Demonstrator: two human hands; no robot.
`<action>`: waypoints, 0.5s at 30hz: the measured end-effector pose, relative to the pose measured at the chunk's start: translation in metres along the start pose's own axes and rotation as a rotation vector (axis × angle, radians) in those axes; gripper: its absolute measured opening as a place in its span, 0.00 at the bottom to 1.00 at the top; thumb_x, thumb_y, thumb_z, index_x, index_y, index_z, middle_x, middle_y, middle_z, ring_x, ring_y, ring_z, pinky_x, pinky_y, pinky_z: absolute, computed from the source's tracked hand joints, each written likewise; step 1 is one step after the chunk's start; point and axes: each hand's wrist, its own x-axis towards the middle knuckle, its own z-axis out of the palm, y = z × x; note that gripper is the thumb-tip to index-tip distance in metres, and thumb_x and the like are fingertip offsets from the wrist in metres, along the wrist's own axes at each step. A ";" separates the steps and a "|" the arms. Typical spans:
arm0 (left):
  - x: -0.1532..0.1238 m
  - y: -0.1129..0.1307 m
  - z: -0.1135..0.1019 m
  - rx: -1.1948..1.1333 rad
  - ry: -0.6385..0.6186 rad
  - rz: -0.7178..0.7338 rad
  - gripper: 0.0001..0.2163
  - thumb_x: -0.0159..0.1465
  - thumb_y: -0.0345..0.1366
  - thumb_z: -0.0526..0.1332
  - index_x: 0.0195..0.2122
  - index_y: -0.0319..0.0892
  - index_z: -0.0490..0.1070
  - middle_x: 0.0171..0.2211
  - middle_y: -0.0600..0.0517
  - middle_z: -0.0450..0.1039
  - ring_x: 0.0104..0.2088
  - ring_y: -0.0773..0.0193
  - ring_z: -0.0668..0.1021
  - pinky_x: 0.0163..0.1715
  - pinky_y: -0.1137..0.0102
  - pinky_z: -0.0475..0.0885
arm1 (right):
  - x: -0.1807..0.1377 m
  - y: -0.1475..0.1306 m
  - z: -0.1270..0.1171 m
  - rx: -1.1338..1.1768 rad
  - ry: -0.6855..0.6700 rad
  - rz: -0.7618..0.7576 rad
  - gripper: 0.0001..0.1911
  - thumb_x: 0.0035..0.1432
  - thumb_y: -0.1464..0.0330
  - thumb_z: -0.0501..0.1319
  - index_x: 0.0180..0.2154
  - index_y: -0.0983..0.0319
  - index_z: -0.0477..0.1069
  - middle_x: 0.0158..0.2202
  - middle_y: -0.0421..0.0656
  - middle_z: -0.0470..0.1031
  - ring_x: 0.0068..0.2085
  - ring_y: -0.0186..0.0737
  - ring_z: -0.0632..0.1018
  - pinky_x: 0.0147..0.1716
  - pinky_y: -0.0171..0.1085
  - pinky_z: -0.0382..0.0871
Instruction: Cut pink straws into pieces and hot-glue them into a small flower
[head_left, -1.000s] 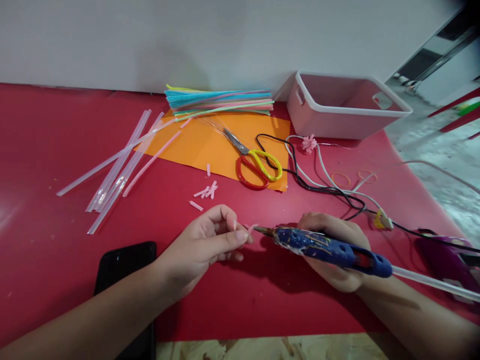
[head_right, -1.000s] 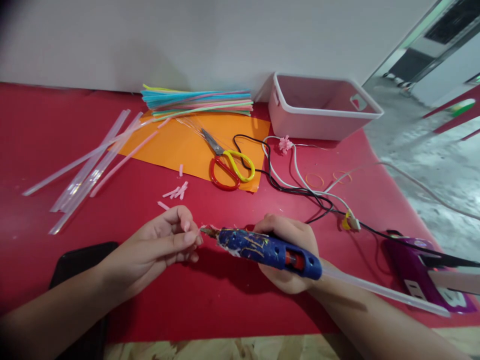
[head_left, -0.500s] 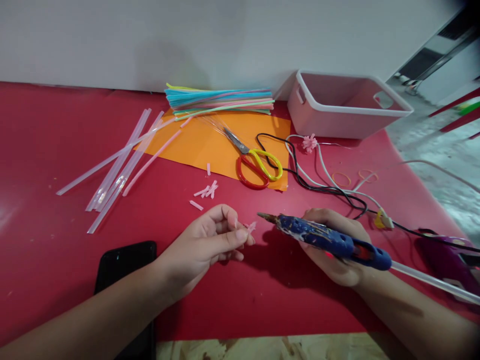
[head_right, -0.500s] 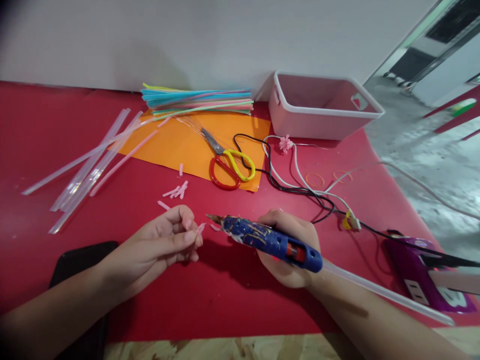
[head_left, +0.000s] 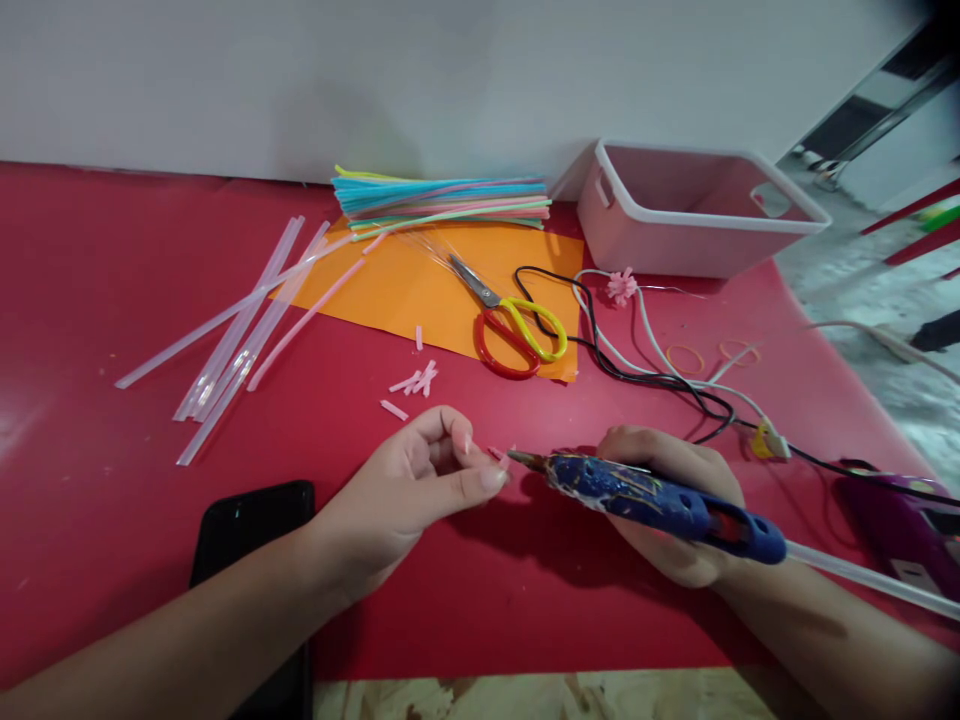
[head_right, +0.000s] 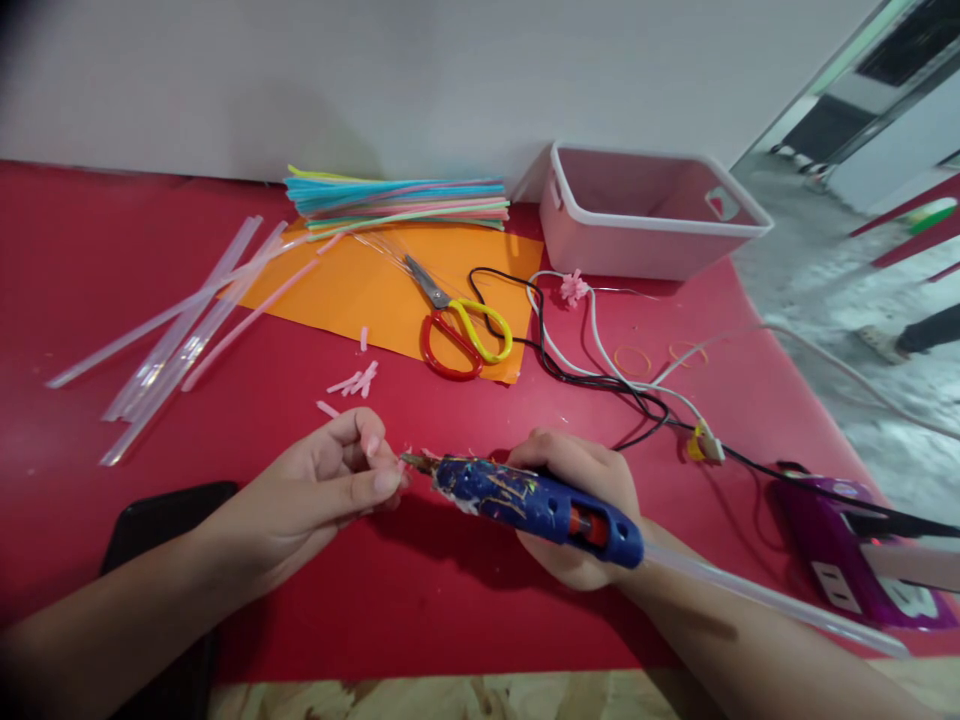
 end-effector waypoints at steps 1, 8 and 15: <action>0.000 0.000 0.000 -0.001 -0.004 0.002 0.19 0.54 0.32 0.78 0.29 0.42 0.65 0.25 0.61 0.76 0.27 0.76 0.74 0.29 0.79 0.67 | 0.000 0.000 0.000 -0.007 -0.007 0.005 0.08 0.53 0.69 0.62 0.38 0.57 0.70 0.25 0.38 0.74 0.22 0.35 0.72 0.21 0.35 0.65; -0.002 -0.001 -0.002 -0.046 -0.079 -0.015 0.18 0.57 0.31 0.77 0.29 0.42 0.64 0.27 0.60 0.76 0.30 0.74 0.76 0.34 0.78 0.68 | 0.001 0.000 0.001 0.011 0.002 0.016 0.07 0.55 0.69 0.63 0.38 0.56 0.70 0.25 0.39 0.73 0.21 0.36 0.72 0.20 0.35 0.64; -0.002 -0.002 -0.002 -0.050 -0.094 -0.014 0.18 0.58 0.31 0.76 0.29 0.42 0.63 0.26 0.60 0.75 0.30 0.74 0.75 0.35 0.78 0.67 | -0.002 0.000 0.001 0.026 -0.011 -0.007 0.08 0.56 0.70 0.62 0.40 0.56 0.69 0.27 0.40 0.74 0.24 0.38 0.74 0.24 0.37 0.66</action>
